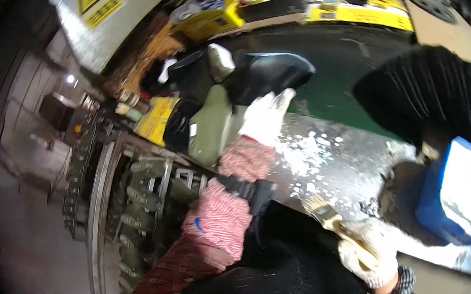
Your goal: Applying glue to shoe components with a brush.
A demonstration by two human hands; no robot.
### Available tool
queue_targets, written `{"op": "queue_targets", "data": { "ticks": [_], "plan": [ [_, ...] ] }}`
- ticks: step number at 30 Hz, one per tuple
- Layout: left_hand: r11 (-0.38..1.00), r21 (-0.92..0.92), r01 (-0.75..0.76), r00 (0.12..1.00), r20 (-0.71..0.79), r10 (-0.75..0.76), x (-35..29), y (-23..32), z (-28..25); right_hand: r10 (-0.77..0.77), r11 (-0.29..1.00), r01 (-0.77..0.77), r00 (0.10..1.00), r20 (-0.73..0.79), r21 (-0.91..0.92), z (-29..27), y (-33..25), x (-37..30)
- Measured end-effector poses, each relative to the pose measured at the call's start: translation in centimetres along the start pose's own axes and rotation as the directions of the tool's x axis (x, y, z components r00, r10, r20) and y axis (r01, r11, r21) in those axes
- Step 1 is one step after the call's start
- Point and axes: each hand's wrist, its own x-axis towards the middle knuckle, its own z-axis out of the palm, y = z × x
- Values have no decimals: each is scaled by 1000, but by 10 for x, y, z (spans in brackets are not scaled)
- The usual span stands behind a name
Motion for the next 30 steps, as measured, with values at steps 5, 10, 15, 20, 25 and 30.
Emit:
{"op": "queue_targets", "data": {
  "ticks": [5,10,15,20,25,30],
  "plan": [
    [-610,-778,-152,936,86,-342,-52,9,-7,58,996,-57,998,13,-72,6,-9,0],
    [539,-821,-189,397,-566,-723,-151,-60,14,-64,978,83,993,100,-193,21,-46,19],
    [409,-707,576,522,-67,-851,-154,-99,9,-110,972,128,989,102,-199,30,-55,16],
    [486,-756,439,625,-132,-769,-160,-103,6,35,998,-43,985,-169,-42,-3,-58,2],
    [-97,-995,38,798,89,-597,-228,-52,-8,-241,920,-125,570,-786,-372,-115,-50,-24],
    [-890,-456,-9,893,396,-212,-271,-27,5,5,853,-411,623,-782,-322,-182,-59,-30]
  ]
}}
